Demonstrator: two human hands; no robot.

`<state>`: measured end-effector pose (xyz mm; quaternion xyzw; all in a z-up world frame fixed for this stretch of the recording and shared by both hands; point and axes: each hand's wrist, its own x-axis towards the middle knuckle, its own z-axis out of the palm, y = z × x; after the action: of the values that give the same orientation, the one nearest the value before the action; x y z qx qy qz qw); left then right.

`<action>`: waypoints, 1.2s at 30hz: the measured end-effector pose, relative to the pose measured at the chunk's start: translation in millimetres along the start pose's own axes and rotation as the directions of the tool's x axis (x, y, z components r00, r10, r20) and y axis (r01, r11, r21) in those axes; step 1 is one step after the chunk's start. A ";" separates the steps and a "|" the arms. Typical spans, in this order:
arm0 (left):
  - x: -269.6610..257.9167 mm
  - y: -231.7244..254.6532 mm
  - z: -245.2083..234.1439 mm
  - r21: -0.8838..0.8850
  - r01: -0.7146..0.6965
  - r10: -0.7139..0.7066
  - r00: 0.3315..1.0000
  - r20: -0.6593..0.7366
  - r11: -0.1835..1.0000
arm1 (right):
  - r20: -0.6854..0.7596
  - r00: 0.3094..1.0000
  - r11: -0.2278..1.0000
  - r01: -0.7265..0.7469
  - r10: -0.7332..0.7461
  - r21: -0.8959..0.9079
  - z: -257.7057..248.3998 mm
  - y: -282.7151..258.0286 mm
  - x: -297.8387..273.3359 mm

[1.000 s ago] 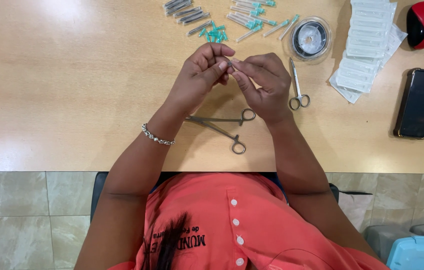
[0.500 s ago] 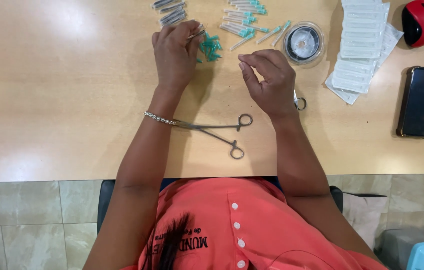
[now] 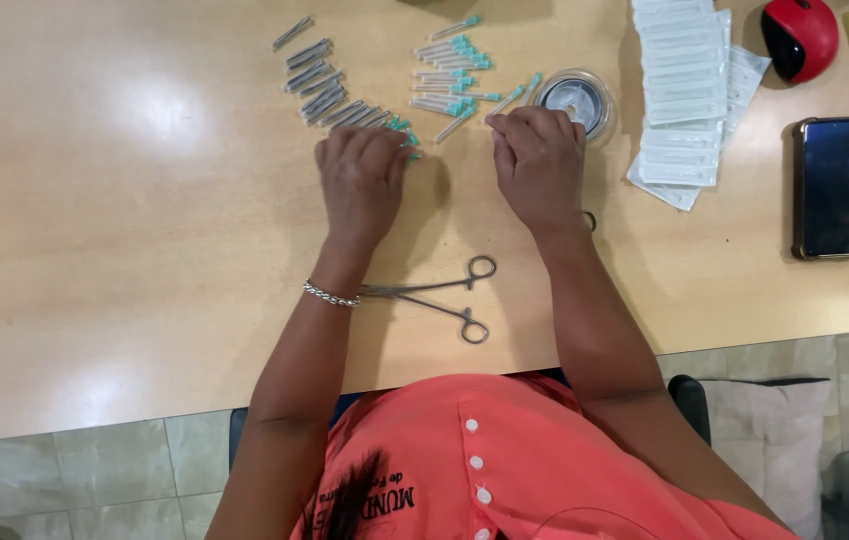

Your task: The person sits at a table and assembles medical supplies by threading a suture needle with surgical thread, using scissors to cut the thread and hemostats to hold the needle. They repeat the process with additional needles and thread, handling syringes and packaged items on the table.

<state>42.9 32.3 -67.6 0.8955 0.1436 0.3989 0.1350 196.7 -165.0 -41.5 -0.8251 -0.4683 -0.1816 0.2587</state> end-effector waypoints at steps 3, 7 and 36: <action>5.6 16.1 23.5 -0.015 -0.080 0.081 0.995 0.062 0.997 | -0.040 0.999 1.000 -0.027 0.026 -0.015 -0.7 7.0 0.3; 5.5 21.6 61.8 0.111 -0.142 0.127 0.984 0.127 0.984 | -0.097 0.992 0.996 -0.083 0.079 -0.038 0.0 23.0 -1.1; -13.8 82.5 -83.7 -0.286 0.395 -0.087 0.703 0.706 0.873 | 0.277 0.957 0.794 -0.102 -0.086 0.599 -47.0 -62.2 -23.5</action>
<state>-16.7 -38.2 6.5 0.9000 0.1151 0.0470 0.4179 128.5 -182.5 -0.7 -0.7176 -0.5311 0.1021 0.4388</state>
